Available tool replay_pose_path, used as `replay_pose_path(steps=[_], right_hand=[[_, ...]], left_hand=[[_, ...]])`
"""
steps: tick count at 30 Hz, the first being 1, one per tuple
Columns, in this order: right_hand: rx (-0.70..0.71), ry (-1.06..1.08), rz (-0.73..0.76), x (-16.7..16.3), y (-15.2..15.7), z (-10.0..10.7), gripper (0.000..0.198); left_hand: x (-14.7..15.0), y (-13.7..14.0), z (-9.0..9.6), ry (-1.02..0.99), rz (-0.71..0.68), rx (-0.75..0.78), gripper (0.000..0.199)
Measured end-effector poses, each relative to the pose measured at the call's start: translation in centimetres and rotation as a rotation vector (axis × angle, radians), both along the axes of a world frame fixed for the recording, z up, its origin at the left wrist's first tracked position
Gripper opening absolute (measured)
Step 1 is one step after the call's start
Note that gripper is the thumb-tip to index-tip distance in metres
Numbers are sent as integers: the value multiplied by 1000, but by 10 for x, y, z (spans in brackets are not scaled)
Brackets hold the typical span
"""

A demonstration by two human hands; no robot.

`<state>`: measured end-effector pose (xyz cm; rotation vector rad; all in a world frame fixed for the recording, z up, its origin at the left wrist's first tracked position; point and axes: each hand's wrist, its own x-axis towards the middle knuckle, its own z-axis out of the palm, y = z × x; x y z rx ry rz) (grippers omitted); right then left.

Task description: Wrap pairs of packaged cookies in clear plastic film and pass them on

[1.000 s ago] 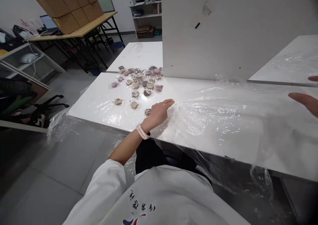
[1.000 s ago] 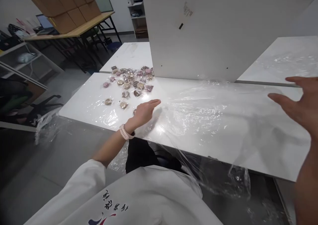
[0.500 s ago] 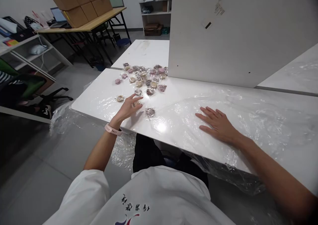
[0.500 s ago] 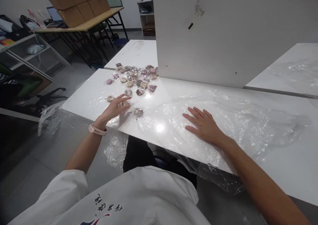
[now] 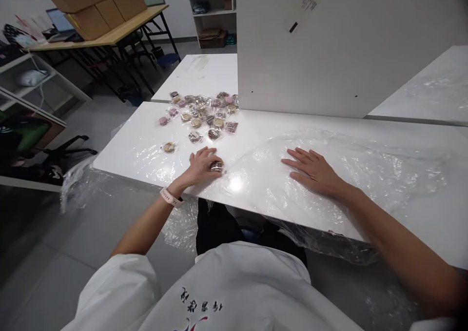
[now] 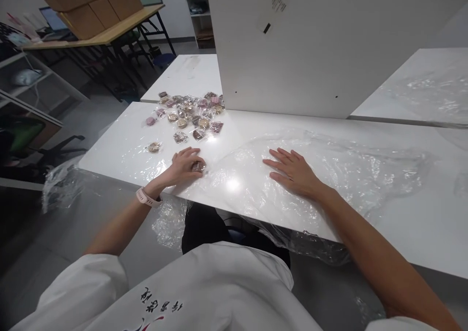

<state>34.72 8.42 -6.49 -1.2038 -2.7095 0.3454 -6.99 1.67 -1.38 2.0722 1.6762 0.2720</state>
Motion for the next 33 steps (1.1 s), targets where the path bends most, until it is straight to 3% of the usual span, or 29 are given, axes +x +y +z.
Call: replay_pose_path(steps=[5,8,13,21,23,27,30,33], right_hand=[[-46,-13,-24,-6,19,2,52],[-38,-16,-41,-20,46,0,54],[-35,-8,-52,-50,81,-2,58],[8,37,-63,-59,84,-4,58],[8,34,-65,-59,83,-5,59],[32,27,-69,-59,84,-7,60],[44,29,-67,-59,84,-6,59],[45,40,-68,-59,83,-5,58]], left_hand=[[-34,-16,-10,-90,379,191,27],[-45,-26,-11,-130,501,245,24],[-49,-29,-11,-195,537,333,18],[-44,-6,-5,-44,420,278,18],[-38,3,-4,-10,431,319,26],[-28,20,-6,178,542,327,61],[-25,28,-9,212,628,303,53],[-22,27,-11,114,676,335,39]])
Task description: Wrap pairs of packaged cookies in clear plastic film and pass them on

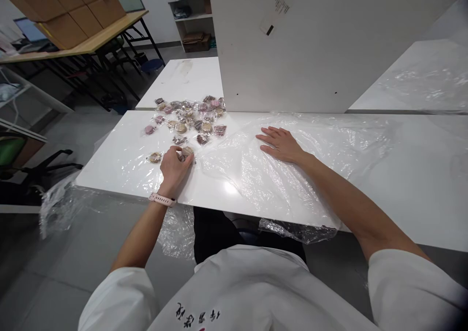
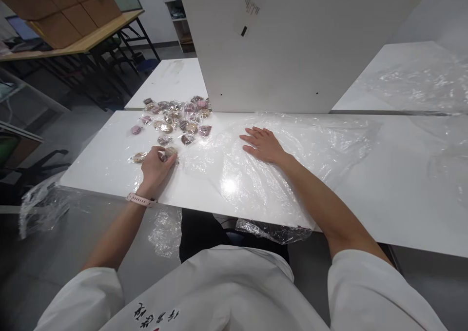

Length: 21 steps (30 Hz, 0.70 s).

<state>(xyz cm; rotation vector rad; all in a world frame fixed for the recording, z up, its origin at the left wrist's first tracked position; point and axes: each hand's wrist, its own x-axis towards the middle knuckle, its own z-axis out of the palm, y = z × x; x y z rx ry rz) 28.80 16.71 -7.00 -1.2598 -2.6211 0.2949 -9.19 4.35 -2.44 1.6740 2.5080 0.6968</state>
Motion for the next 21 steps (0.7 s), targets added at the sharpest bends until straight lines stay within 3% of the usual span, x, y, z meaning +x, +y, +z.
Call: replay_pose_path(steps=[5,11,15,18,20,21], right_hand=[[0,11,3,0,0,1,58],[-9,11,-5,0,2,0,59],[-30,5,-16,0,1,3,61],[-45,22,-14,0,-2,6,60],[-55,31,-16,-1,-3,8,61],[-66,31,-21,-1,-3,9,62]], left_hand=[[2,-6,-1,-204,-109,120,19],[-16,0,-3,-630,107,193,16],[-15,-12,20,-631,171,499,16],[19,-35,49,-500,75,812,15],[59,-50,61,-564,-115,814,13],[84,-55,62,-631,-268,691,9]])
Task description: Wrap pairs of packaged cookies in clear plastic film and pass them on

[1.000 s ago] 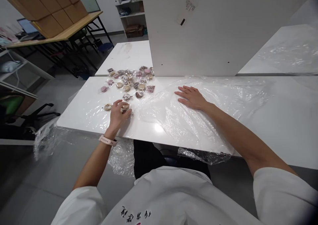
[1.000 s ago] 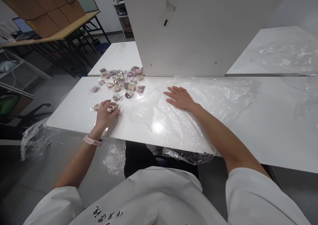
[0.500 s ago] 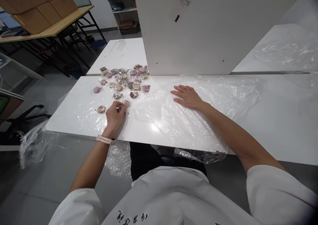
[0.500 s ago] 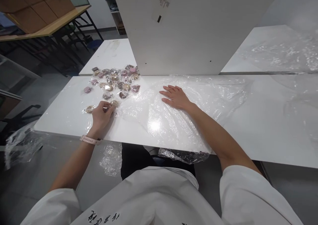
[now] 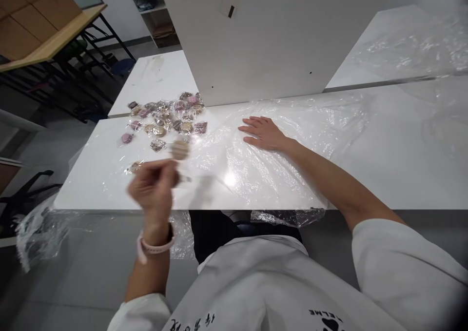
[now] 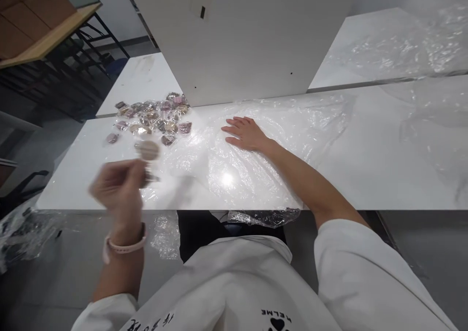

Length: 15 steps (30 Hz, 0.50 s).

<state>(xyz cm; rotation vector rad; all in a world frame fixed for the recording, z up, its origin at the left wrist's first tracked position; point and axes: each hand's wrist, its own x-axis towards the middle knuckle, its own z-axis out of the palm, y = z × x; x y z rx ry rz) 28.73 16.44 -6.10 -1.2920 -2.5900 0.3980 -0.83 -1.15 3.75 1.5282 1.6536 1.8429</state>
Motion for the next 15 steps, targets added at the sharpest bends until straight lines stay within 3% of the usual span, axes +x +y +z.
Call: replay_pose_path(steps=[3,5,7,9,12,15], right_hand=[[-94,-11,5,1,6,9,67],[-218,-4,48,5,11,21,68],[-311,43,43,14,10,39,66],[-248,122,-53,30,-7,59,65],[17,228,-163,64,-72,82,64],[7,176,-54,100,-165,72,68]], left_hand=[[78,3,-15,77,-645,-320,9],[122,17,-34,188,-895,-428,12],[152,32,-51,457,-930,-457,14],[159,40,-59,684,-827,-428,17],[130,28,-57,780,-743,-358,58],[79,-4,-56,863,-953,-365,88]])
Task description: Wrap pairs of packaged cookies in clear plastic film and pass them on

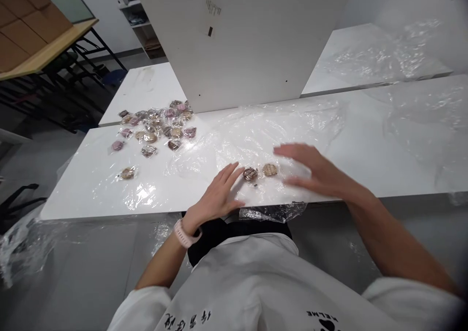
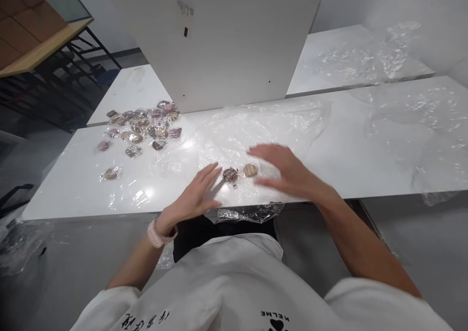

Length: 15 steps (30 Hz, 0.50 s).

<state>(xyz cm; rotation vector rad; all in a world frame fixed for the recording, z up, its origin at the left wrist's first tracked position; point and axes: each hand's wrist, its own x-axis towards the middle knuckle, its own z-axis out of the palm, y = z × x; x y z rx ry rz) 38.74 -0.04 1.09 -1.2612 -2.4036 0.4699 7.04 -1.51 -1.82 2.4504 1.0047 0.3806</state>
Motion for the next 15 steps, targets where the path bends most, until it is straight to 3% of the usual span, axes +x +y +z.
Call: replay_pose_path(steps=[2,4,7,9,11,13,15], right_hand=[[-10,-104,40,13,-56,-28,77],[70,-164,-79,12,-97,-61,73],[200,-159,-260,-7,-125,-91,66],[260,-79,-310,-18,-125,-87,55],[290,55,-304,-22,-111,-67,36],[266,191,-256,-21,-84,-43,21],[178,258,-186,-17,-45,-28,19]], left_hand=[[-23,-22,-6,89,-50,-12,94],[-29,-38,-18,131,3,57,90],[-14,-49,-33,56,95,193,65],[0,-48,-32,-82,106,224,32],[11,-41,-21,-249,133,203,7],[18,-26,-7,-373,201,154,15],[26,-1,2,-395,301,138,18]])
